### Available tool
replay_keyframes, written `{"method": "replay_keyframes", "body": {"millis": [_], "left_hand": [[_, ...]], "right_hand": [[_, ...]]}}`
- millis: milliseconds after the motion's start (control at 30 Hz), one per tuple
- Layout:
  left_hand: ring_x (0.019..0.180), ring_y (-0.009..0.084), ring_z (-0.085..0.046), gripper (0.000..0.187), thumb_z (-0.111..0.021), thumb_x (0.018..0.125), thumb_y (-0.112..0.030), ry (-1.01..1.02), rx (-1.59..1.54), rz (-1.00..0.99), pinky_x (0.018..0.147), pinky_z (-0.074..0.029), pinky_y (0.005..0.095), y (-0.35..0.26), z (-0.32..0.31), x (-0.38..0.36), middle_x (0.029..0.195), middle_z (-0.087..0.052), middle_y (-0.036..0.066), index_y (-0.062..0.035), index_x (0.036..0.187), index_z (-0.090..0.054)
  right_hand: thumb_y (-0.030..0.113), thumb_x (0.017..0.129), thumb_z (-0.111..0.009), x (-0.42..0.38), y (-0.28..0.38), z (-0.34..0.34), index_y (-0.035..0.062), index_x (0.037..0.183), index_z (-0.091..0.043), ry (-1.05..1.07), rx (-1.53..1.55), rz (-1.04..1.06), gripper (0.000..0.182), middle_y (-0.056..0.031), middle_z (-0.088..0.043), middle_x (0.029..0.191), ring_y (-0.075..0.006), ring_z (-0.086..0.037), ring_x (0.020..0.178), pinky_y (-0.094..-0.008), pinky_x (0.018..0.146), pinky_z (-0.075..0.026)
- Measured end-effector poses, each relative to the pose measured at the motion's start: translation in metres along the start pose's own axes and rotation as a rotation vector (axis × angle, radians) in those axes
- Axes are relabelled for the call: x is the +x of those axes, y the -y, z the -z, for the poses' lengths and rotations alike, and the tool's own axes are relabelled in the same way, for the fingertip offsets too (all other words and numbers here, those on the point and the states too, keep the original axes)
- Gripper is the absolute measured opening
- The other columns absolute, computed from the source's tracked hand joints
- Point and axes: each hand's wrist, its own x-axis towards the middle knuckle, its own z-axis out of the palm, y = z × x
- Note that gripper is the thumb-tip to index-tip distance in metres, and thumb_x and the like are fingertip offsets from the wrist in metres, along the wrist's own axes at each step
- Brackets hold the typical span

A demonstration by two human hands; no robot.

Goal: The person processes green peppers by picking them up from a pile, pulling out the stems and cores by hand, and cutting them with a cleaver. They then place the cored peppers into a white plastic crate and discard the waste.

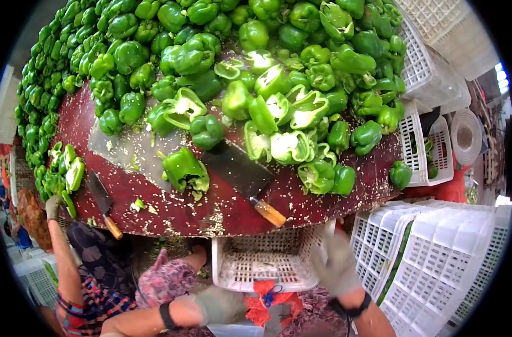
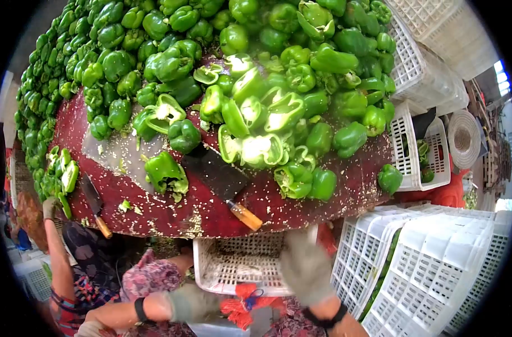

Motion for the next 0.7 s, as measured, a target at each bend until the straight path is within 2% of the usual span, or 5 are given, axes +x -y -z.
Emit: {"method": "replay_keyframes", "body": {"millis": [67,167,367,533,700], "left_hand": [[0.082,0.0314,-0.066,0.025,-0.062,0.090,-0.025,-0.402,-0.150,0.018,0.071,-0.054,0.0417,0.016,0.034,0.039,0.091,-0.067,0.013,-0.0098,0.109,-0.065],[0.086,0.0303,-0.067,0.031,-0.070,0.083,-0.010,-0.865,-0.217,-0.031,0.073,-0.054,0.0395,0.047,0.040,0.075,0.095,-0.067,0.013,-0.0055,0.114,-0.064],[0.099,0.0320,-0.065,0.045,-0.071,0.080,-0.006,-0.949,0.010,-0.125,0.082,-0.054,0.0400,0.073,0.045,0.071,0.117,-0.063,0.014,-0.0069,0.124,-0.059],[0.110,0.0313,-0.061,0.065,-0.075,0.075,-0.008,-1.099,0.254,-0.266,0.090,-0.051,0.0420,0.044,0.039,0.052,0.131,-0.056,0.013,-0.0101,0.136,-0.051],[0.110,0.0281,-0.061,0.066,-0.078,0.074,-0.017,-1.030,0.225,-0.333,0.095,-0.047,0.0418,0.017,0.004,0.027,0.125,-0.060,0.010,-0.0127,0.134,-0.053]], "right_hand": [[0.016,0.080,-0.068,0.063,-0.020,-0.011,-0.0026,0.125,-0.051,-0.457,-0.323,0.229,0.051,-0.0210,-0.056,0.120,-0.0405,-0.052,0.111,-0.0535,0.095,-0.040],[0.025,0.079,-0.069,0.118,-0.045,-0.025,0.0014,0.132,-0.048,-0.410,-0.434,0.229,0.062,-0.0166,-0.054,0.119,-0.0358,-0.051,0.106,-0.0496,0.093,-0.038],[0.033,0.081,-0.069,0.112,-0.050,-0.029,0.0045,0.136,-0.048,-0.372,-0.374,0.211,0.066,-0.0129,-0.061,0.108,-0.0291,-0.056,0.103,-0.0432,0.096,-0.039],[0.031,0.087,-0.066,0.035,0.006,-0.029,0.0016,0.137,-0.050,0.104,0.690,-0.119,0.060,-0.0133,-0.059,0.127,-0.0222,-0.059,0.109,-0.0339,0.091,-0.050],[0.040,0.103,-0.043,-0.030,0.011,-0.080,-0.0025,0.133,-0.050,0.180,1.263,-0.165,0.053,-0.0115,-0.060,0.124,-0.0229,-0.059,0.112,-0.0342,0.098,-0.047]]}}
